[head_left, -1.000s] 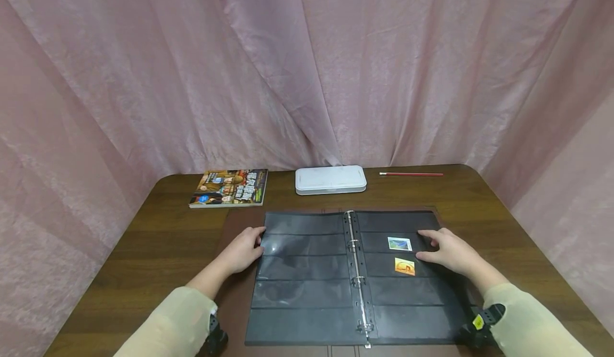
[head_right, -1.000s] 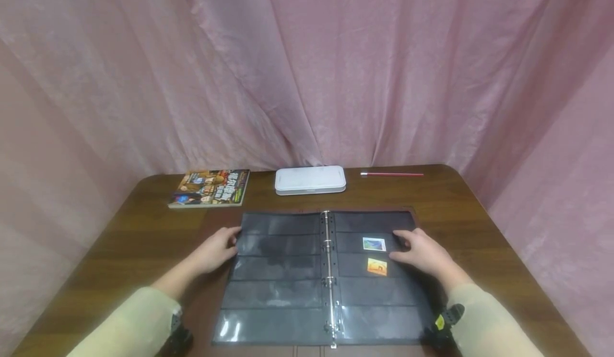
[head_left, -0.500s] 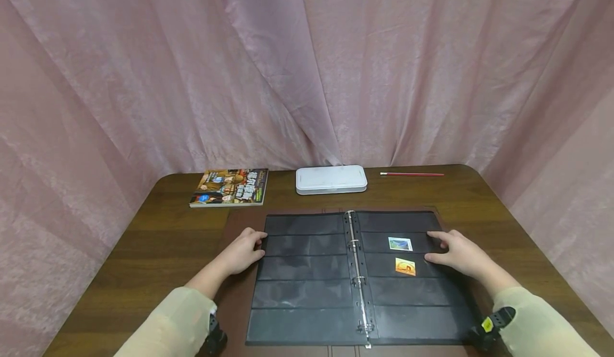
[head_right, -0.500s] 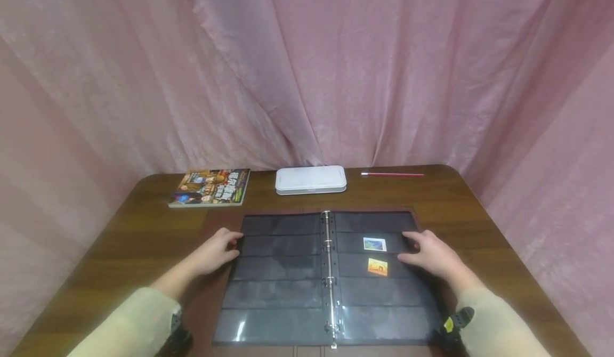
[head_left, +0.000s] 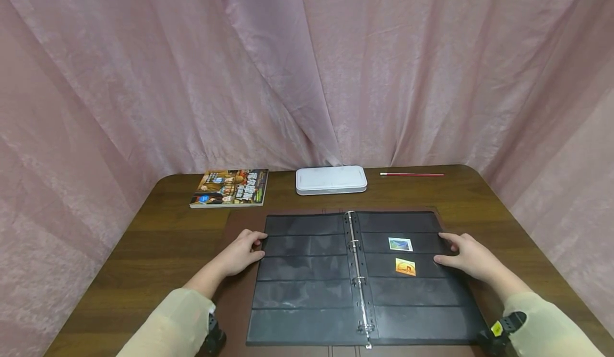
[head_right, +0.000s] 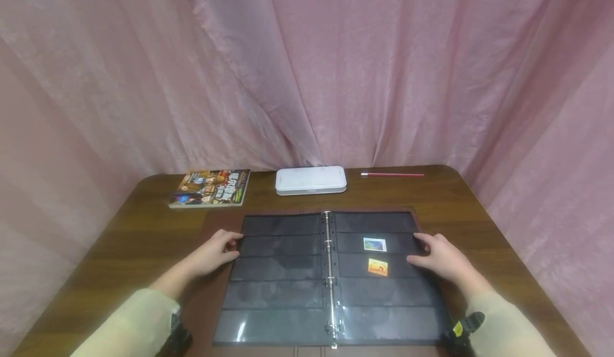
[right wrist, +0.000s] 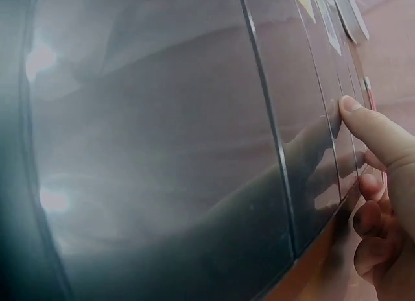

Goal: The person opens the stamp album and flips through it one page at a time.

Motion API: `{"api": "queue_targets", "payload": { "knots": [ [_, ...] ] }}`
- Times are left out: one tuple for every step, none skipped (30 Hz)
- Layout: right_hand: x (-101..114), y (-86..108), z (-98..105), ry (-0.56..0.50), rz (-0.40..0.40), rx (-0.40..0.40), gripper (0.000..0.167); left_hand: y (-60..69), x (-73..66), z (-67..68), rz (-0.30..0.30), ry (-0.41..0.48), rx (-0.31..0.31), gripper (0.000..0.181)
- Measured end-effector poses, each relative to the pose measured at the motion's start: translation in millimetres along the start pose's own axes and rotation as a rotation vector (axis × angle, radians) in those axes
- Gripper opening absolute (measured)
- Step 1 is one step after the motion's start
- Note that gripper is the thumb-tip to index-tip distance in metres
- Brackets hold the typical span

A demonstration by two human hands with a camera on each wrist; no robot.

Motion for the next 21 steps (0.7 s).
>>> {"api": "queue_targets", "payload": {
  "knots": [
    [-1,0.8,0,0.001,-0.002,-0.002,0.083,0.2,-0.2,-0.2,-0.002,0.002,0.002,0.041],
    [-2,1.6,0,0.001,-0.006,-0.002,0.084,0.2,-0.3,-0.5,-0.002,0.006,0.004,0.041],
    [-3,2.3,0,0.000,-0.011,-0.002,0.085,0.2,0.0,-0.9,-0.001,0.008,0.005,0.041],
    [-4,2.9,0,-0.005,-0.017,-0.001,0.086,0.3,0.2,-1.3,-0.002,0.008,0.009,0.041],
    [-6,3.5,-1,-0.010,-0.026,0.002,0.087,0.3,0.4,-1.6,-0.004,0.009,0.011,0.041],
    [-7,4.0,-1,-0.016,-0.038,0.002,0.088,0.4,0.6,-2.0,-0.007,0.010,0.015,0.042],
    [-8,4.5,-2,-0.020,-0.051,0.004,0.090,0.4,0.6,-2.2,-0.010,0.012,0.018,0.042],
    [-10,4.8,-2,-0.024,-0.062,0.004,0.091,0.2,1.0,-2.7,-0.012,0.014,0.023,0.042],
    [-11,5.1,-3,-0.027,-0.072,0.004,0.092,0.2,1.2,-3.0,-0.015,0.015,0.027,0.043],
    [-12,5.2,-3,-0.028,-0.078,0.003,0.093,0.2,1.1,-3.2,-0.019,0.018,0.032,0.043],
    [-12,5.3,-3,-0.029,-0.083,0.002,0.093,0.1,1.2,-3.4,-0.020,0.024,0.037,0.044],
    [-13,5.5,-3,-0.031,-0.087,0.001,0.093,0.3,1.2,-3.5,-0.022,0.026,0.042,0.044],
    [-13,5.8,-3,-0.031,-0.088,-0.001,0.093,0.2,1.4,-3.7,-0.021,0.031,0.046,0.044],
    [-13,6.0,-3,-0.034,-0.088,-0.003,0.092,0.5,1.3,-3.7,-0.021,0.035,0.051,0.045],
    [-12,6.1,-3,-0.037,-0.087,-0.005,0.092,0.7,1.1,-3.5,-0.022,0.037,0.054,0.045],
    [-12,6.4,-3,-0.042,-0.087,-0.006,0.091,1.1,0.7,-3.4,-0.023,0.042,0.058,0.045],
    [-12,6.6,-3,-0.047,-0.087,-0.008,0.091,1.5,0.4,-3.1,-0.022,0.046,0.061,0.045],
    [-12,6.7,-2,-0.051,-0.087,-0.012,0.090,1.7,0.2,-2.9,-0.022,0.047,0.061,0.045],
    [-12,6.7,-2,-0.055,-0.086,-0.014,0.090,1.9,-0.1,-2.5,-0.022,0.049,0.061,0.045],
    [-12,6.7,-2,-0.061,-0.087,-0.016,0.090,2.1,-0.6,-2.0,-0.023,0.050,0.059,0.045],
    [-12,6.8,-2,-0.067,-0.088,-0.017,0.090,2.0,-0.9,-1.7,-0.025,0.049,0.058,0.045]
  ]
}}
Point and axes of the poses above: each hand's wrist, its own y-axis away from the middle knuckle, its own z-axis out of the back of the hand, x = y × z, the point moved 10 cm from there along -y, towards the middle knuckle, and after that the axes turned 5 degrees about -y, right-handed, at the moved point
